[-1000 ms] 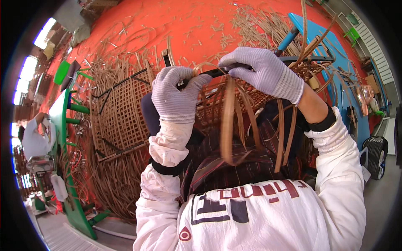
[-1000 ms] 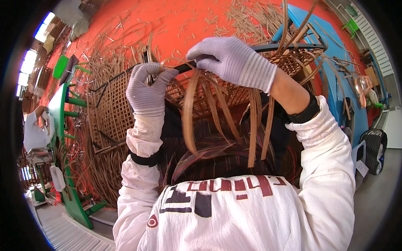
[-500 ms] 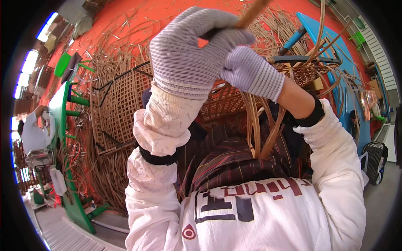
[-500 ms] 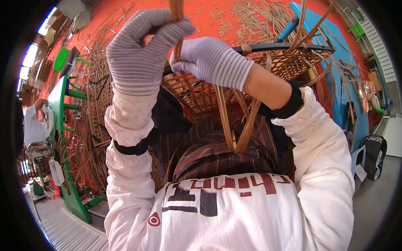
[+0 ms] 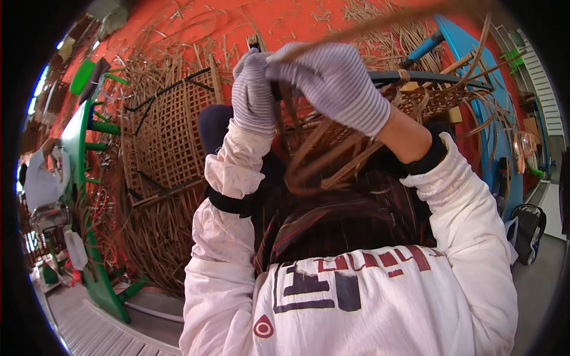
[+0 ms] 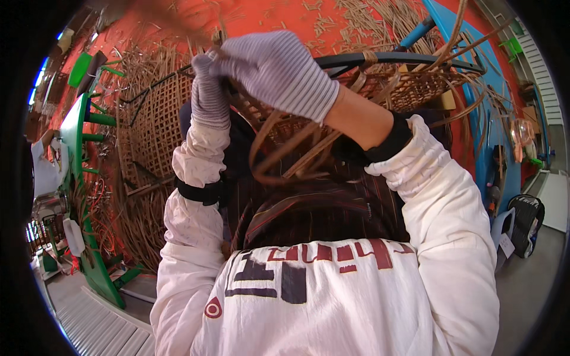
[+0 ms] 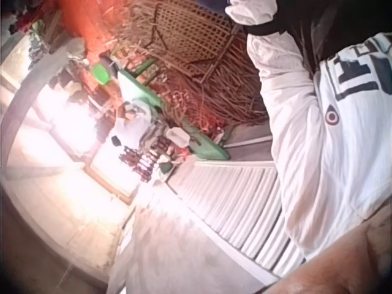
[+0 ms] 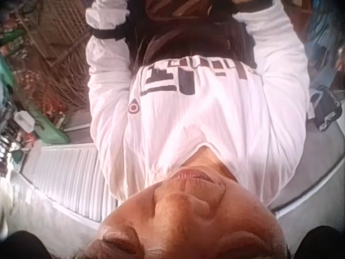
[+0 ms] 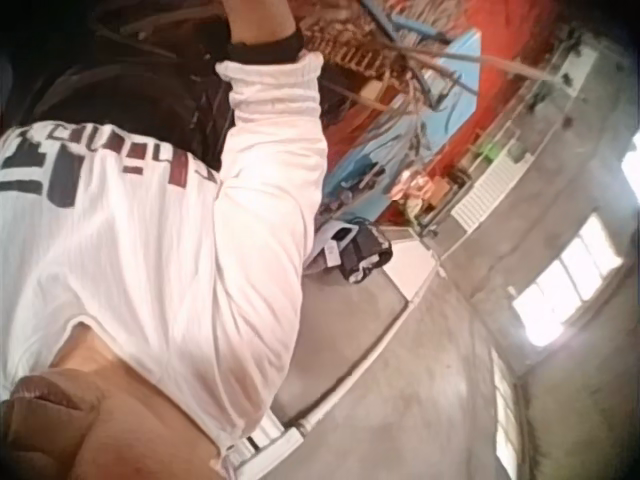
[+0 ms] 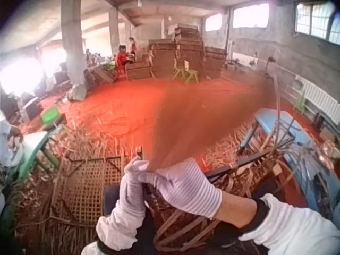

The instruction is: Weaving rattan strips onto a wooden frame and securing them with a staple gun.

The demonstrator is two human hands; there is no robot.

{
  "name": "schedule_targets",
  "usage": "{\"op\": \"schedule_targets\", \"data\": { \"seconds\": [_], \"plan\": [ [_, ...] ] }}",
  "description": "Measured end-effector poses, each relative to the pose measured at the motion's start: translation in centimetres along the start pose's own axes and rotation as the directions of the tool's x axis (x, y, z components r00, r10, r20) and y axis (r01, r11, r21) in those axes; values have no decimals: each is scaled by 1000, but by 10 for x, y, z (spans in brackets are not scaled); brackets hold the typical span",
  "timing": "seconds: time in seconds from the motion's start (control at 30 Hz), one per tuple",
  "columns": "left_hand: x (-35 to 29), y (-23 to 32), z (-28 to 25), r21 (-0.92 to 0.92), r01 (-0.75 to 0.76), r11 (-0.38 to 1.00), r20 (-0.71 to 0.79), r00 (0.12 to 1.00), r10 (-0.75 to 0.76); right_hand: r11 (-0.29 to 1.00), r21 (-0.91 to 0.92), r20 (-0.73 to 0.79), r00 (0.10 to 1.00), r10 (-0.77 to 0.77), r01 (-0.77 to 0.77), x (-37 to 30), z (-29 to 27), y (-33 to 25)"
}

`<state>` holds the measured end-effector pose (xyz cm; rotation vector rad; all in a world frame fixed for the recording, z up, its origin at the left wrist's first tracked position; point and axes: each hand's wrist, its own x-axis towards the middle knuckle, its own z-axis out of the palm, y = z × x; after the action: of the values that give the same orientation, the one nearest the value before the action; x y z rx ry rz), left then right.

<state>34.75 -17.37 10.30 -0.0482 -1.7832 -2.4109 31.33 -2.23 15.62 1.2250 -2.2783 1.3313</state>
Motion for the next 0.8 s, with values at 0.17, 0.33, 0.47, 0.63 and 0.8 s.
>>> {"op": "schedule_targets", "data": {
  "seconds": [0.17, 0.33, 0.47, 0.63, 0.8],
  "plan": [
    [7, 7, -2, 631, -701, 333, 395, 659, 640, 941, 187, -17, 957, 290, -282, 0, -8, 0],
    [14, 2, 2, 707, -704, 64, 520, 579, 628, 900, 133, 121, 908, 400, -414, 14, -31, -2],
    [25, 5, 6, 733, -677, 61, 528, 623, 577, 936, 175, -191, 923, 335, -304, 5, -51, -23],
    [91, -1, -18, 872, -481, -95, 444, 693, 568, 998, 44, -130, 990, -45, 51, -46, -27, -8],
    [144, 7, -5, 983, -170, -65, 182, 908, 377, 797, -51, 317, 747, 585, -602, -149, 40, 87]
  ]
}}
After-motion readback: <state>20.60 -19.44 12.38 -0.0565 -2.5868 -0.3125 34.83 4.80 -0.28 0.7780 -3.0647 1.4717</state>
